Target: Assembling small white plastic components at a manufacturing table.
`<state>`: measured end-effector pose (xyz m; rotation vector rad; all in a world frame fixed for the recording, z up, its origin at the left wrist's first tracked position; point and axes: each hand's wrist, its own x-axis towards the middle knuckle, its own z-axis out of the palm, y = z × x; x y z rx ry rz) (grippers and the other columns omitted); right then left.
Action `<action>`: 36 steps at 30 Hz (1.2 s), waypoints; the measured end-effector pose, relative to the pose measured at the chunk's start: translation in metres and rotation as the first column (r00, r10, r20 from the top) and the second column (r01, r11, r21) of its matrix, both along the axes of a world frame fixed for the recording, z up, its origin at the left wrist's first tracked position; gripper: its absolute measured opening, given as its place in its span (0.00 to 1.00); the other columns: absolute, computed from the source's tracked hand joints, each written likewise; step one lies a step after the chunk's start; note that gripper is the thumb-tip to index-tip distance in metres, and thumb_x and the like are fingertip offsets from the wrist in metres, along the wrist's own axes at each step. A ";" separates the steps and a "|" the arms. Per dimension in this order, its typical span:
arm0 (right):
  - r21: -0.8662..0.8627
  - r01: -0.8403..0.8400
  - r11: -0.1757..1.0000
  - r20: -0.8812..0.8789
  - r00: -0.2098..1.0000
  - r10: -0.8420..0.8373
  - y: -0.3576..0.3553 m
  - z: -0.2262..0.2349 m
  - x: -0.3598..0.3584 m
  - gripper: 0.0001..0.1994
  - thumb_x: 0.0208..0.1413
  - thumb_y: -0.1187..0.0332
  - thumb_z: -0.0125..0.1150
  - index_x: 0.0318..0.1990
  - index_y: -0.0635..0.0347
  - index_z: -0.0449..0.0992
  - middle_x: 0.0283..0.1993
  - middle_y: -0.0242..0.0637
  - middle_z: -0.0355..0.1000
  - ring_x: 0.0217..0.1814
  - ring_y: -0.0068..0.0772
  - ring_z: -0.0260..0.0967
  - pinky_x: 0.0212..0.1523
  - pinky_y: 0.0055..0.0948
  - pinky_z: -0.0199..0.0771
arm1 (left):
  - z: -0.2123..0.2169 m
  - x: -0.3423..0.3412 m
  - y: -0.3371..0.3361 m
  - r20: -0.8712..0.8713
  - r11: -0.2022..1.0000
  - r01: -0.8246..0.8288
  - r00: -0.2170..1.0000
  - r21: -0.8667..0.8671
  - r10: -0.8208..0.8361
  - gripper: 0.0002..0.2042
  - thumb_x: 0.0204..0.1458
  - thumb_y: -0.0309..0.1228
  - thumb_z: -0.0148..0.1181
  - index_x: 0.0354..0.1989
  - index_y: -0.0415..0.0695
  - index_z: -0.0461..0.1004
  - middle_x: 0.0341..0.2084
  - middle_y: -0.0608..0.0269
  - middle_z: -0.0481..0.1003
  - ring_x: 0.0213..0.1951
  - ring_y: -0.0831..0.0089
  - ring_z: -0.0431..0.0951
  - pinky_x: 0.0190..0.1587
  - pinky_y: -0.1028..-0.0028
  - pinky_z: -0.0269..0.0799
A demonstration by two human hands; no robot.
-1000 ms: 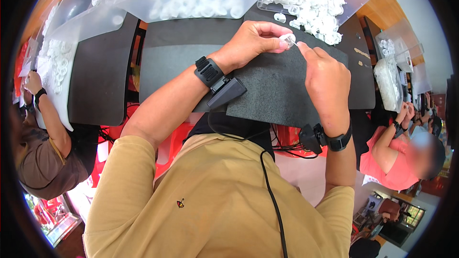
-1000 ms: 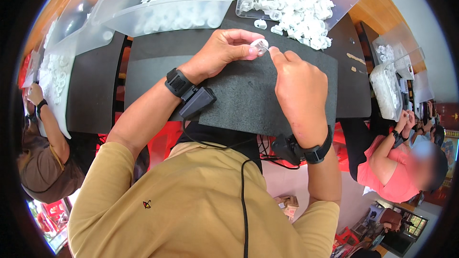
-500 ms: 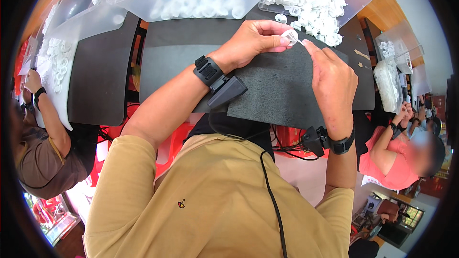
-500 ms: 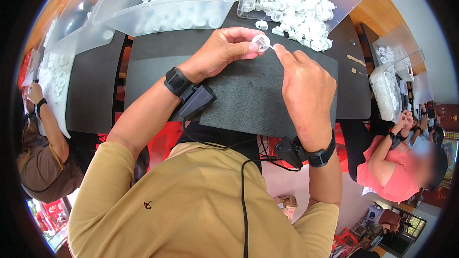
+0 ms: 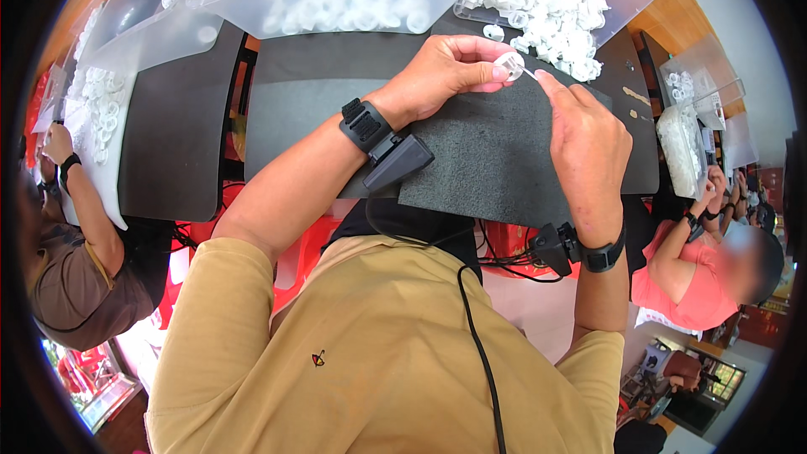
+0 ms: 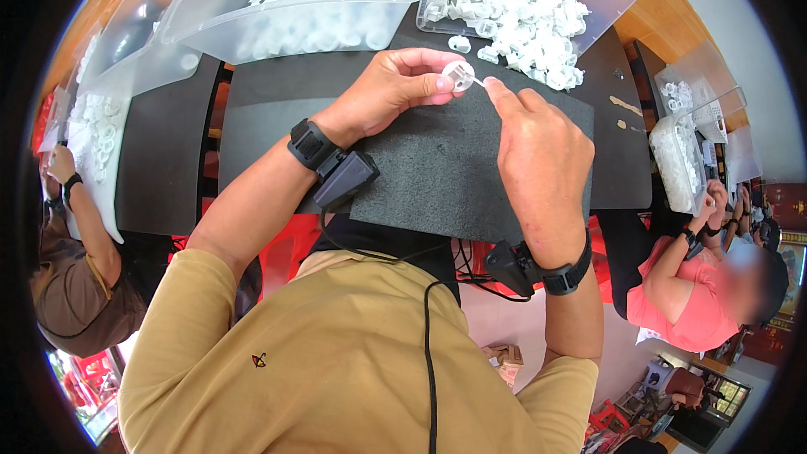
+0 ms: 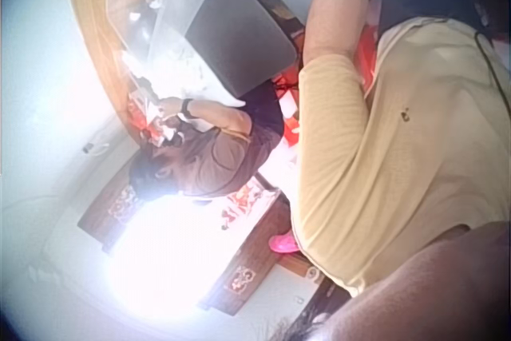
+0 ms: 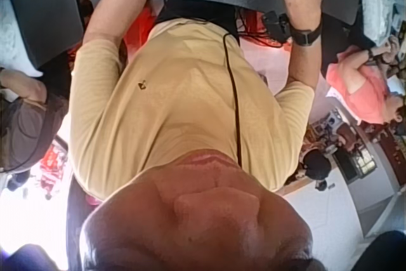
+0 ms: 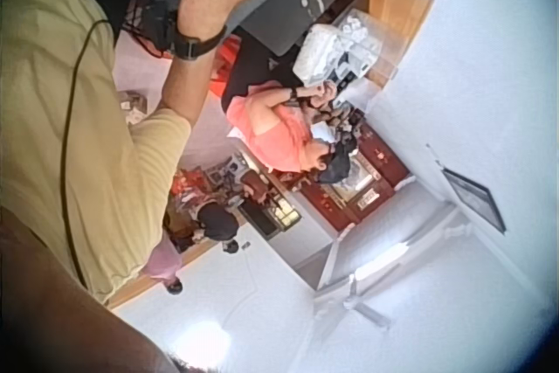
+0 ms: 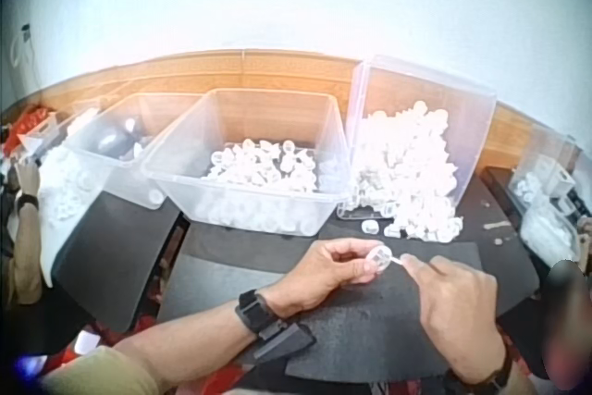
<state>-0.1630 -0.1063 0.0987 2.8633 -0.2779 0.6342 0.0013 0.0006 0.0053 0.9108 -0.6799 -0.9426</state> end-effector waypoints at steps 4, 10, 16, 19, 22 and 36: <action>0.007 -0.008 1.000 -0.018 1.000 0.008 0.000 -0.001 0.000 0.14 0.51 0.73 0.54 0.45 0.47 0.78 0.26 0.33 0.68 0.28 0.37 0.72 0.25 0.34 0.71 | 0.002 0.000 0.001 -0.005 1.000 0.004 1.000 0.004 -0.004 0.18 0.54 0.25 0.60 0.53 0.37 0.70 0.44 0.57 0.76 0.45 0.71 0.78 0.49 0.76 0.75; -0.008 -0.003 1.000 -0.059 0.998 0.002 0.003 0.003 0.001 0.15 0.50 0.74 0.55 0.45 0.47 0.78 0.26 0.33 0.68 0.28 0.37 0.72 0.25 0.34 0.71 | 0.002 -0.002 0.001 0.009 1.000 -0.005 1.000 -0.003 0.005 0.18 0.53 0.24 0.61 0.52 0.36 0.71 0.43 0.57 0.76 0.44 0.72 0.78 0.49 0.75 0.75; -0.097 -0.075 0.992 -0.140 0.988 0.061 -0.001 0.005 0.002 0.15 0.47 0.74 0.55 0.43 0.50 0.78 0.26 0.33 0.69 0.28 0.36 0.72 0.25 0.34 0.70 | 0.004 -0.006 0.000 0.078 0.999 -0.011 0.997 0.041 0.008 0.18 0.50 0.22 0.62 0.51 0.35 0.71 0.41 0.56 0.77 0.42 0.73 0.78 0.49 0.74 0.74; -0.086 -0.101 0.991 -0.183 0.979 0.084 -0.008 0.012 0.007 0.14 0.48 0.74 0.54 0.42 0.50 0.79 0.25 0.33 0.69 0.27 0.37 0.72 0.25 0.34 0.70 | 0.002 -0.005 -0.001 0.076 0.999 -0.016 0.997 0.034 0.014 0.18 0.50 0.22 0.62 0.50 0.34 0.71 0.41 0.56 0.77 0.43 0.73 0.78 0.49 0.74 0.75; 0.012 -0.095 0.995 -0.139 0.986 0.095 -0.013 0.021 0.005 0.13 0.49 0.73 0.55 0.43 0.51 0.78 0.27 0.34 0.72 0.28 0.38 0.72 0.26 0.34 0.71 | 0.004 -0.003 0.000 0.016 1.000 -0.014 1.000 -0.015 0.015 0.17 0.51 0.22 0.61 0.51 0.35 0.71 0.42 0.56 0.76 0.44 0.72 0.78 0.50 0.73 0.75; 0.987 -0.085 0.138 0.057 0.979 0.195 -0.034 -0.013 0.023 0.09 0.53 0.73 0.61 0.42 0.63 0.75 0.30 0.27 0.73 0.25 0.09 0.61 0.20 0.13 0.55 | 0.013 -0.008 0.002 -0.010 0.988 0.152 0.988 -0.026 -0.152 0.20 0.54 0.27 0.61 0.55 0.41 0.66 0.46 0.59 0.74 0.46 0.73 0.76 0.48 0.76 0.75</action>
